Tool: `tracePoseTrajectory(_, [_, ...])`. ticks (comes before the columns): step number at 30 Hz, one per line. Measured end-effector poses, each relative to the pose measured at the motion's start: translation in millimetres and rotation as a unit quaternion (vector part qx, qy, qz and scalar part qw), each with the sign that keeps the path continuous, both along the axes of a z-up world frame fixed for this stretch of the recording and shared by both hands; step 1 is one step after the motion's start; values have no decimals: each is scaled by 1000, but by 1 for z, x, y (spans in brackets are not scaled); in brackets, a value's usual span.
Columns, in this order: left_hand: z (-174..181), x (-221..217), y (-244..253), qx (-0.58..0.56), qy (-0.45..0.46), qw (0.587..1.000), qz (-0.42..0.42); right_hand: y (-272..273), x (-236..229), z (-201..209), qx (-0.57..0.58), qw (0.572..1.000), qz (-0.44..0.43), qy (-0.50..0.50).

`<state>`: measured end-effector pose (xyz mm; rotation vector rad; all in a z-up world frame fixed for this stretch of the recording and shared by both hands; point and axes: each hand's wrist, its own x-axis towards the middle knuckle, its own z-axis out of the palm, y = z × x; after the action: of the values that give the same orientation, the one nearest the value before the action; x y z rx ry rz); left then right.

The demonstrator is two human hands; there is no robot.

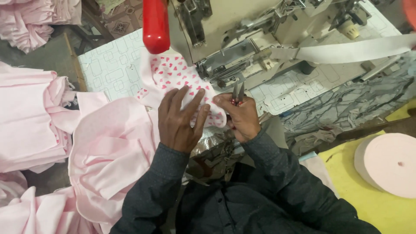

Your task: Trimming excess threads and fabric from pink baby garments using small snips at a sewing workstation.

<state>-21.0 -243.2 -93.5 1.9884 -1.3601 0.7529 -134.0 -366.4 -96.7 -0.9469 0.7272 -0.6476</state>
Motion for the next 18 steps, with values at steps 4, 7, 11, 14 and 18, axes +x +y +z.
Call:
tracePoseTrajectory(4, [-1,33,0,-15,13,998,-57,10,1,2,-34,999,16,-5])
tracePoseTrajectory(7, [-7,73,-1,1,73,987,-144,27,5,1,-2,1000,25,-11])
tracePoseTrajectory(11, [-8,119,-8,42,128,960,-245,45,14,-1,37,997,66,-26])
tracePoseTrajectory(14, [-2,131,-14,56,113,954,-272,50,17,5,30,994,101,-37])
tracePoseTrajectory(18, [5,130,-13,58,99,947,-300,52,16,1,32,990,130,-45])
